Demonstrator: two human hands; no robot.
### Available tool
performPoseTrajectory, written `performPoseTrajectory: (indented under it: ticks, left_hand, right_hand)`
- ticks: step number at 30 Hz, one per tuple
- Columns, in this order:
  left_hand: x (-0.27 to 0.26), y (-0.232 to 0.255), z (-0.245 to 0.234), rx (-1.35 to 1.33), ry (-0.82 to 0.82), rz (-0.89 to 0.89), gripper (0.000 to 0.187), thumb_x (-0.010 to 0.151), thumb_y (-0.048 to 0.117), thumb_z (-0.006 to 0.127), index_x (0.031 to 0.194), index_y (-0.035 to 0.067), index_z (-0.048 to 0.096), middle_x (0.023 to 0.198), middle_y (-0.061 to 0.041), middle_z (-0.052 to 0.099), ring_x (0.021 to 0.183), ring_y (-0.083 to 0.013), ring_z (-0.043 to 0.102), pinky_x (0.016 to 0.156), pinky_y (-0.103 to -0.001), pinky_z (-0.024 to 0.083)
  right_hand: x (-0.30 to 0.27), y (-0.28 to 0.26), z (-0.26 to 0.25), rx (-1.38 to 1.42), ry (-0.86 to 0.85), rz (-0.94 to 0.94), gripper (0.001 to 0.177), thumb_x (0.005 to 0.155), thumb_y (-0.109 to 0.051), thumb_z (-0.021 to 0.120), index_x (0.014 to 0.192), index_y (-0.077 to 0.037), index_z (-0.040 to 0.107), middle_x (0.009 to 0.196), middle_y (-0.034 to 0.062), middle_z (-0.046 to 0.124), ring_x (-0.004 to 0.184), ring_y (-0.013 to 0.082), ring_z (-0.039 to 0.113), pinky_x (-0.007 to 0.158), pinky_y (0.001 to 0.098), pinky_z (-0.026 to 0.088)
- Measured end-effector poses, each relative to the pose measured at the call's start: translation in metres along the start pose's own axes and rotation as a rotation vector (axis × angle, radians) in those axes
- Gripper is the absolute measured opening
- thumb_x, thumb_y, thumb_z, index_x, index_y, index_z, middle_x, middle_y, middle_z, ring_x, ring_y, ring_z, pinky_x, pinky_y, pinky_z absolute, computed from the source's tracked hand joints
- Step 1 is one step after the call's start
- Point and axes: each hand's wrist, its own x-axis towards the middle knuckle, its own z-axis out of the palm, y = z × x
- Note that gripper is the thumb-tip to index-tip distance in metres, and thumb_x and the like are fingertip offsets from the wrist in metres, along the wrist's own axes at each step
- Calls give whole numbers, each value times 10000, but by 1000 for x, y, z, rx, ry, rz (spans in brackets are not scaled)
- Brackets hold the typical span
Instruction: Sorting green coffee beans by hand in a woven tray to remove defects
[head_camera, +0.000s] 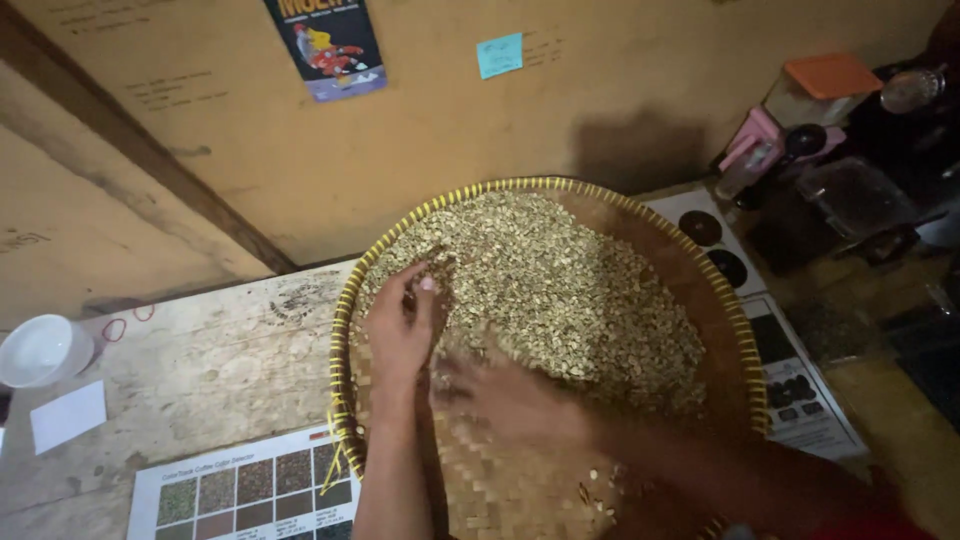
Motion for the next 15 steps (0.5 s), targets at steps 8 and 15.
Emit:
performPoseTrajectory:
  ticks: [8,15]
  left_hand:
    - [-11,-32,15,26,16,65,227,970,203,728,1181,125,758,914,-93,746,829,-312,715,806,-409,567]
    - [-20,28,45,122,-159,206,296,880,279,792,1163,195,764,834,-47,693,799,-279,678,804,-428,543]
  right_hand:
    - [-34,79,45,37,30,444,383,1012,-369,536,1318,-140,559,1403,153,480,1353,399,440,989,581,420]
    - [-115,99,14,429,545,446,278,980,-336,688,1194,-165,739,1335,77,650,1260,359,607,1011,539,489]
